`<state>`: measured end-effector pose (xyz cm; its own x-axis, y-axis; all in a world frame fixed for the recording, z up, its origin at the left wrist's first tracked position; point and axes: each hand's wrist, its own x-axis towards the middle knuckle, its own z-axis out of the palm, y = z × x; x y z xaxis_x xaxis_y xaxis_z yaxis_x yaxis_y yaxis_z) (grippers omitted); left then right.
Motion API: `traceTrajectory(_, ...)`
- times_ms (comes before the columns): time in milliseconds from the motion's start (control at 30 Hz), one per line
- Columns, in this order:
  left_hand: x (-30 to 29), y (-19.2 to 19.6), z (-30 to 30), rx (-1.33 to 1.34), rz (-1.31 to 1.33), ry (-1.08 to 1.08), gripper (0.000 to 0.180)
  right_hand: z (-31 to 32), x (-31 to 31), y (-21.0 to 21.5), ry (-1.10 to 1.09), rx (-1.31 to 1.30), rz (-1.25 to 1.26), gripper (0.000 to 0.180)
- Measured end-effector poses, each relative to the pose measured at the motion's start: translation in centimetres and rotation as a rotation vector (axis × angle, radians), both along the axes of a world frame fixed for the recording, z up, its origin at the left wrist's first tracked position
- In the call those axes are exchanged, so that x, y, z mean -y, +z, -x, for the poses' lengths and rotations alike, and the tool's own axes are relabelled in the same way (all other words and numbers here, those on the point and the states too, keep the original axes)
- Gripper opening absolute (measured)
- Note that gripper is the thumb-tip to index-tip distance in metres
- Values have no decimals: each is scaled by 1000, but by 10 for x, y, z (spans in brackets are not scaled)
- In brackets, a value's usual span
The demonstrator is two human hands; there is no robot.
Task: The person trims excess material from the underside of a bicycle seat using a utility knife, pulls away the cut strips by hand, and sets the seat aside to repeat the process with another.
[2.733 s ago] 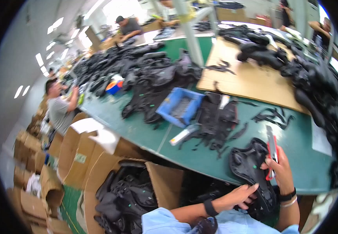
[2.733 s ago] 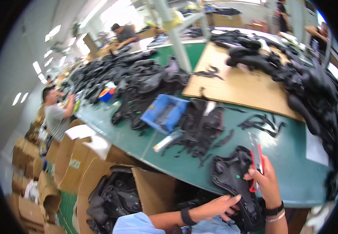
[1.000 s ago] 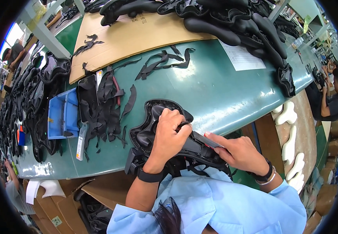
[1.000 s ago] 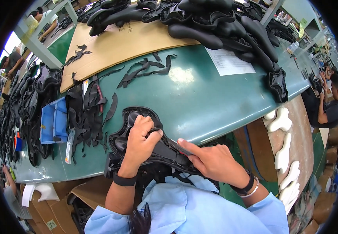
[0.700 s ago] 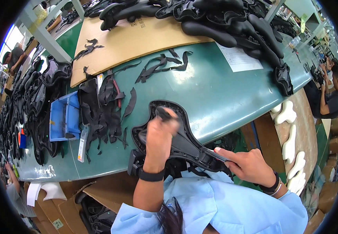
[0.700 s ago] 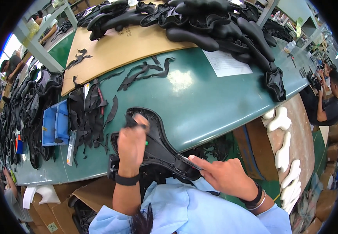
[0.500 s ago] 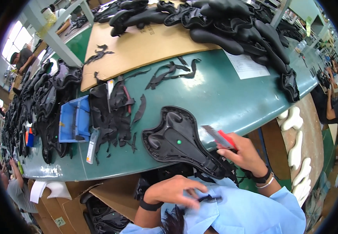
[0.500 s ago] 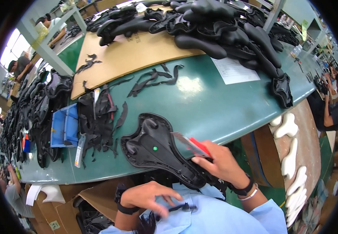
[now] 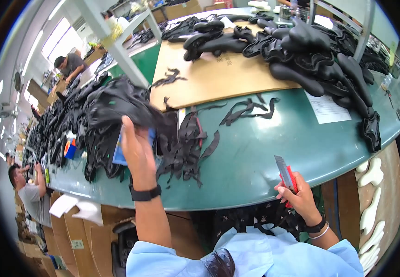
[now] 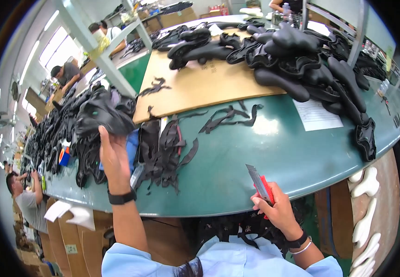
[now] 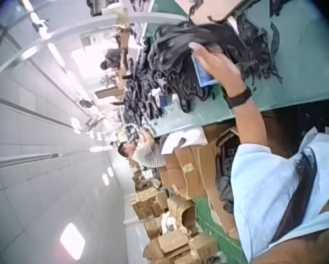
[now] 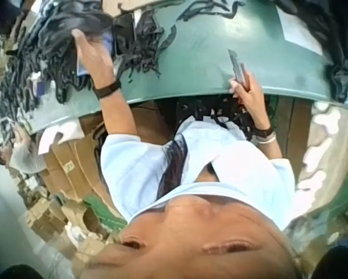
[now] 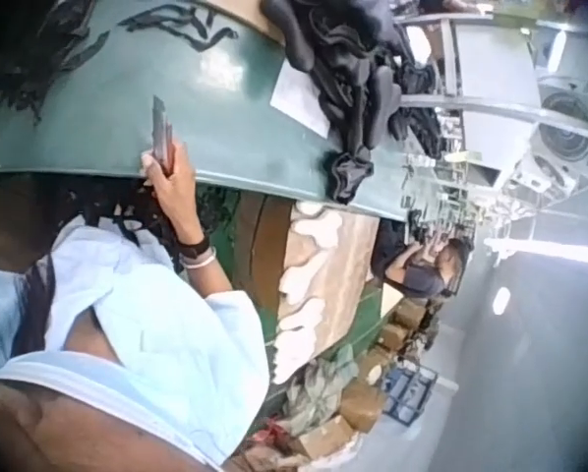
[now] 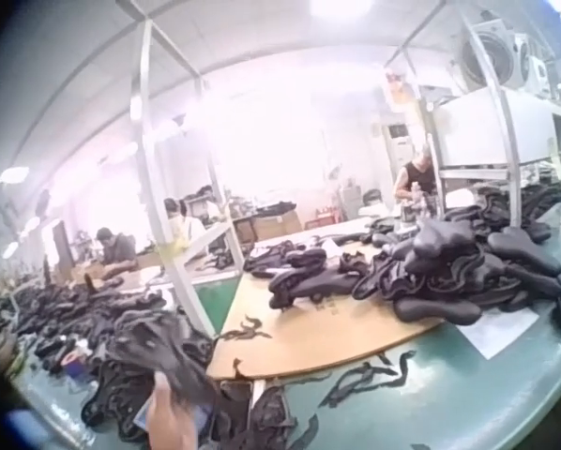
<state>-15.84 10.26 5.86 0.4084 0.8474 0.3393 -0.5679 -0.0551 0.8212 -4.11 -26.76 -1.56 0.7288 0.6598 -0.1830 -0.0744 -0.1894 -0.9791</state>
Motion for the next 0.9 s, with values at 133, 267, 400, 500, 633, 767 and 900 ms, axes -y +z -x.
traceTrajectory(133, 34, 4, -80, -154, -154, 29, 40, -21, 5, -13, -161, -64, 7, 29)
traceTrajectory(267, 99, -7, -173, -728, -518, -542, 40, -56, 19, -35, -376, -146, -211, 31)
traceTrajectory(400, 160, -23, -280, -822, -310, -602, 68, -52, 12, -45, -475, -89, -271, 30)
traceTrajectory(500, 199, -38, -343, -762, 365, -871, 69, -46, 13, -49, -557, -74, -292, 30)
traceTrajectory(633, 207, -85, -392, -234, 802, -981, 52, -44, 8, -55, -516, -40, -319, 27)
traceTrajectory(767, 178, -72, -353, -340, 969, -849, 41, -45, 12, -54, -520, -20, -293, 29)
traceTrajectory(900, 176, -58, -256, -371, 637, -834, 41, -50, 23, -58, -559, 0, -238, 34)
